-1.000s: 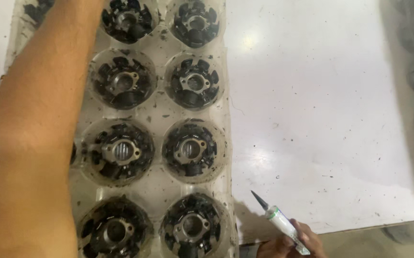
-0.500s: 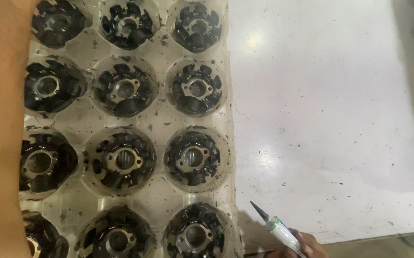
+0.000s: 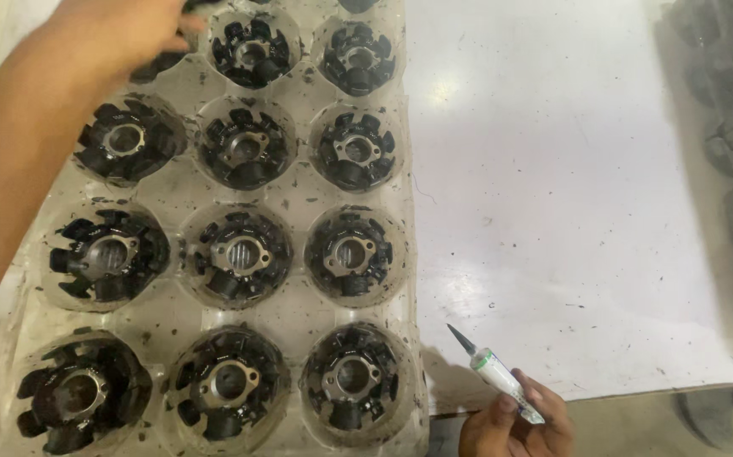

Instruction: The person holds a black rotor-like component in one hand and a glue tube in the other, squeezing adhesive onto the component's surface. They place the treated component into a plastic tray with similar parts, occasionally wipe the tube or hands with a cloth, and pick up the next component to repeat the process.

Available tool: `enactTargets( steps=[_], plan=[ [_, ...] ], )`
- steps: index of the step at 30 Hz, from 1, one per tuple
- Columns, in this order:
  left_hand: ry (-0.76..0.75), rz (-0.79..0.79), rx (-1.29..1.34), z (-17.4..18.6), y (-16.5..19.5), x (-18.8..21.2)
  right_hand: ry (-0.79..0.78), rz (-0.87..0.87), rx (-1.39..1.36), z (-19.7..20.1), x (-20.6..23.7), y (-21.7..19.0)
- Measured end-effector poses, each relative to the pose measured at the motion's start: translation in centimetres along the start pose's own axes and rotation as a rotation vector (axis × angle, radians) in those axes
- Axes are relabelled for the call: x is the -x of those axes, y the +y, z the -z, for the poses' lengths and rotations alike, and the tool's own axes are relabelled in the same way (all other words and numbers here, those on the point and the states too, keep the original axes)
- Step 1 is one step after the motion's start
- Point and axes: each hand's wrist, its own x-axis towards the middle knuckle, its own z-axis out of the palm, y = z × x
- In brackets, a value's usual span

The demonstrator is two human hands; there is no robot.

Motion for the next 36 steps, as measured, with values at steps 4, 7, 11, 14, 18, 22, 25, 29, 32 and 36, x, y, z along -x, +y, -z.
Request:
enactTargets(
  steps=[4, 7, 11, 14, 18, 22, 25, 29, 32, 36],
  plan=[
    [-0.306, 0.14, 0.494, -0.5, 4.1, 13.1, 0.022, -0.004, -0.242, -0.6, -0.9, -2.8],
    [-0.446, 0.327, 0.815, -2.0, 5.4, 23.8, 0.025, 0.028, -0.37, -0.7, -1.8, -4.0],
    [-0.638, 0.211, 1.192, -6.1, 4.8, 34.9, -0.006, -0.066, -0.473, 0.2, -1.7, -5.9],
    [-0.429, 0.325, 1.492, -8.6, 3.5, 38.3, -0.007, -0.074, -0.525, 1.4, -0.3, -7.9],
    [-0.033, 0.472, 1.641, -10.4, 4.3, 42.8, -0.008, 0.031, -0.526, 4.2, 3.0, -10.9],
    [0.035, 0.028, 1.422, -9.2, 6.0, 45.6, -0.184, 0.126, -0.716, 7.0, 5.7, -13.2],
    [0.064, -0.096, 1.375, -8.6, 7.0, 47.1, -0.237, 0.308, -0.608, 8.0, 7.3, -14.2],
    [0.019, -0.173, 1.263, -7.6, 7.6, 49.6, -0.369, 0.437, -0.399, 10.0, 8.7, -15.6],
    [0.044, -0.297, 1.071, -6.6, 7.9, 51.3, -0.382, 0.466, -0.313, 11.0, 9.9, -16.5],
    [0.03, -0.332, 1.023, -5.7, 8.2, 52.4, -0.311, 0.486, -0.333, 10.9, 11.4, -17.4]
  ],
)
